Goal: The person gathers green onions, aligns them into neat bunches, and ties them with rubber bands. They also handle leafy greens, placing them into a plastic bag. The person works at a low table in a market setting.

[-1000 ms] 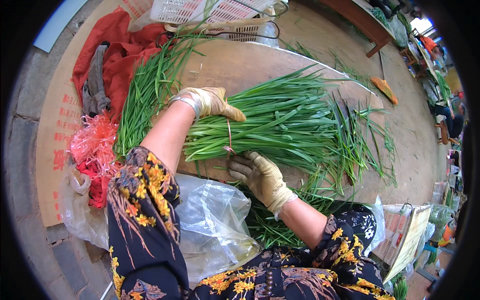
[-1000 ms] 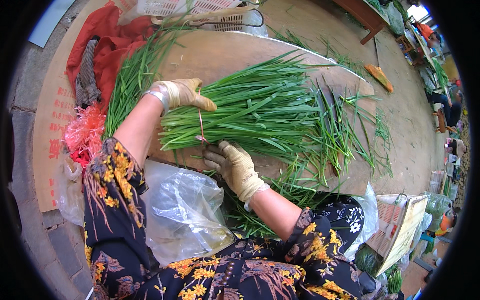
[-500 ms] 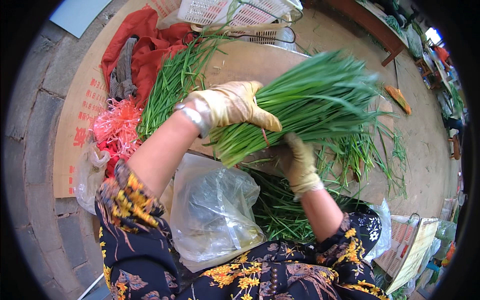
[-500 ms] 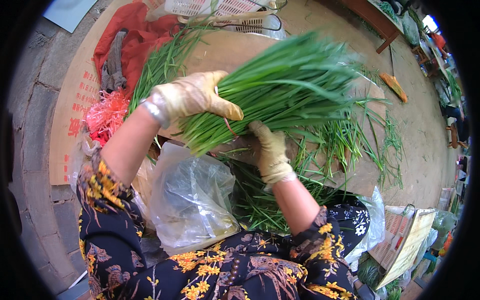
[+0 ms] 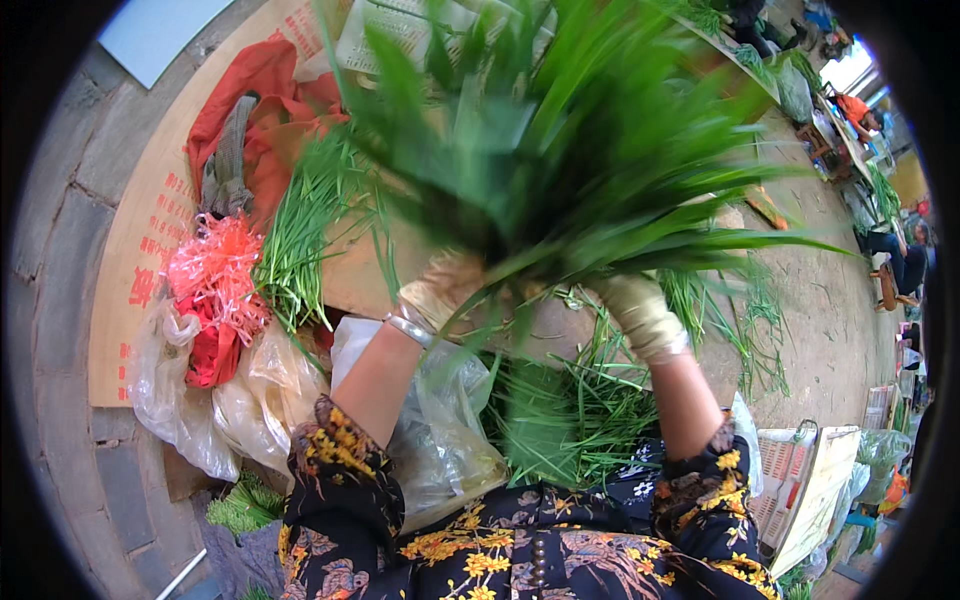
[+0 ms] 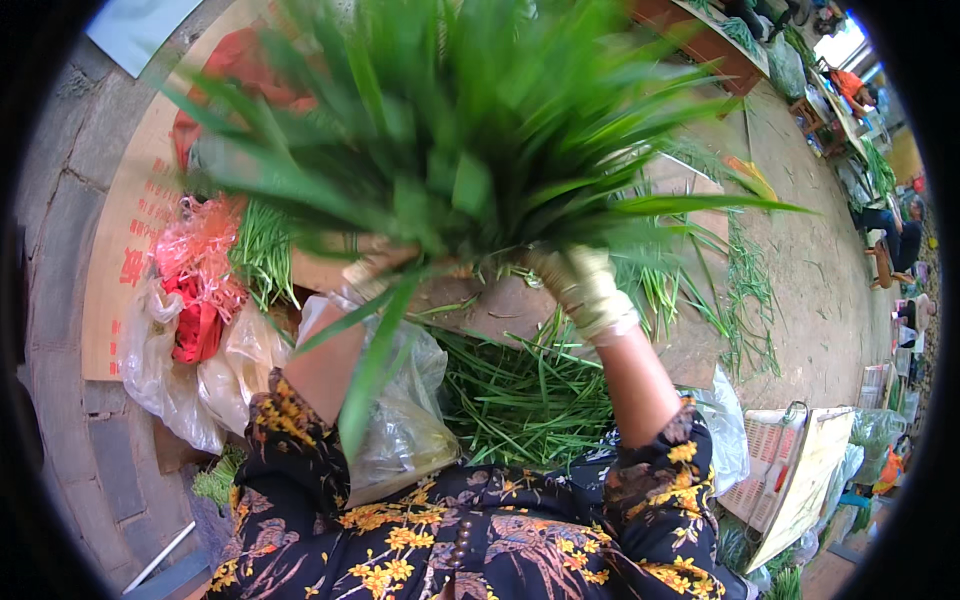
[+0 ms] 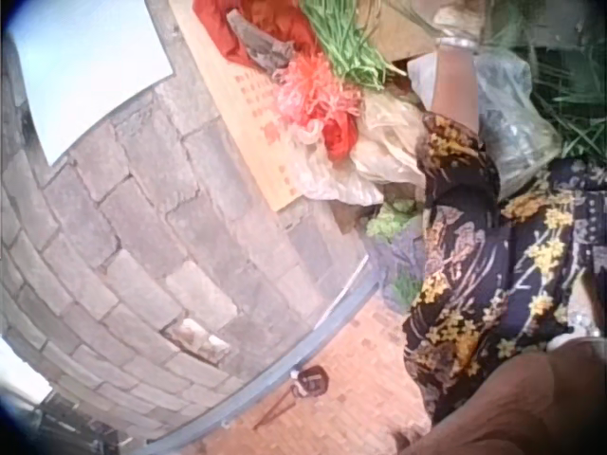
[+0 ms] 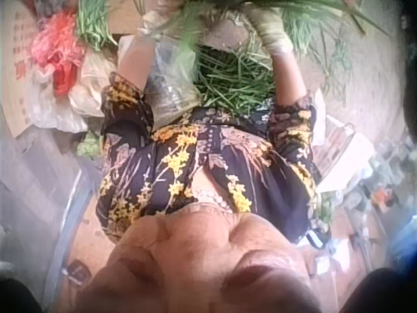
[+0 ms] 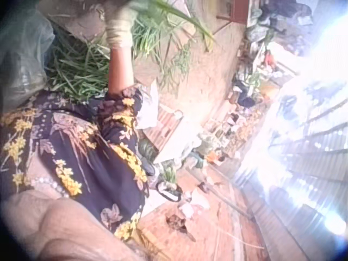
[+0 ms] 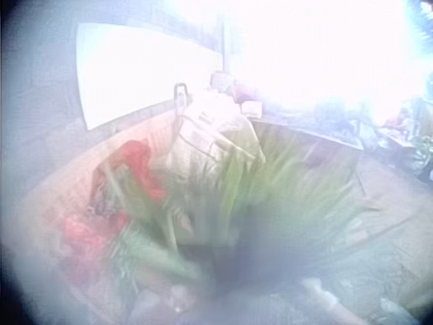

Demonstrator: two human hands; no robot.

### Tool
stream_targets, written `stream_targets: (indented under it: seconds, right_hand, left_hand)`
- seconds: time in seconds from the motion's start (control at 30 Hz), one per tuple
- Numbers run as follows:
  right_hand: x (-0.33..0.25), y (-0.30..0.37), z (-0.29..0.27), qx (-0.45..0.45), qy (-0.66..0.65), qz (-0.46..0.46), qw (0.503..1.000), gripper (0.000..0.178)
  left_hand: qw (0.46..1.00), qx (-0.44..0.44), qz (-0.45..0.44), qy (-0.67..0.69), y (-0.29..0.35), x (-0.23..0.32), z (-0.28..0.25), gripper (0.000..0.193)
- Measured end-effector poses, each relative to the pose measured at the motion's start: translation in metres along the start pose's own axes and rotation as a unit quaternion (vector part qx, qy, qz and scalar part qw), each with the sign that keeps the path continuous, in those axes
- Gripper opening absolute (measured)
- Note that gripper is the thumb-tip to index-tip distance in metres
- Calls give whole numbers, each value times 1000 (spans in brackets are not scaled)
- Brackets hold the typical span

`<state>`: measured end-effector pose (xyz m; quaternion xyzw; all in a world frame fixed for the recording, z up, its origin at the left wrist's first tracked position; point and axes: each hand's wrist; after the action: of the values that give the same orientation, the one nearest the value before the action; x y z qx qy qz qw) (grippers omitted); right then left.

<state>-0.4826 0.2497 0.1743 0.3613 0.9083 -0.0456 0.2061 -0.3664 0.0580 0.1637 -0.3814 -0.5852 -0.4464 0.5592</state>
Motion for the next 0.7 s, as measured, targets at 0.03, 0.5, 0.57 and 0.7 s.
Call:
stream_targets:
  seconds: [0.03,0.5,0.57,0.7]
  right_hand:
    - [10,0,10,-136,40,59,988,53]
    - [79,-60,65,-57,-408,-214,886,87]
    - [67,-72,71,-52,-417,-201,885,92]
    - [52,-72,76,-12,-454,-192,870,98]
  left_hand:
    - [998,6,-13,-67,3,-13,-4,62]
    - [914,-31,-27,-404,-21,-54,22,62]
    - [918,-43,-36,-393,-31,-58,30,62]
    - [922,-59,-51,-378,-43,-58,38,62]
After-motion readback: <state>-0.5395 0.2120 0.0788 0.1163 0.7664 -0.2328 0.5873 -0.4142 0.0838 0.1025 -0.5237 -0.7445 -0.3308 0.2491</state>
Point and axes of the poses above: each hand's wrist, its own y-axis away from the middle knuckle, its own z-axis out of the palm, x = y × z
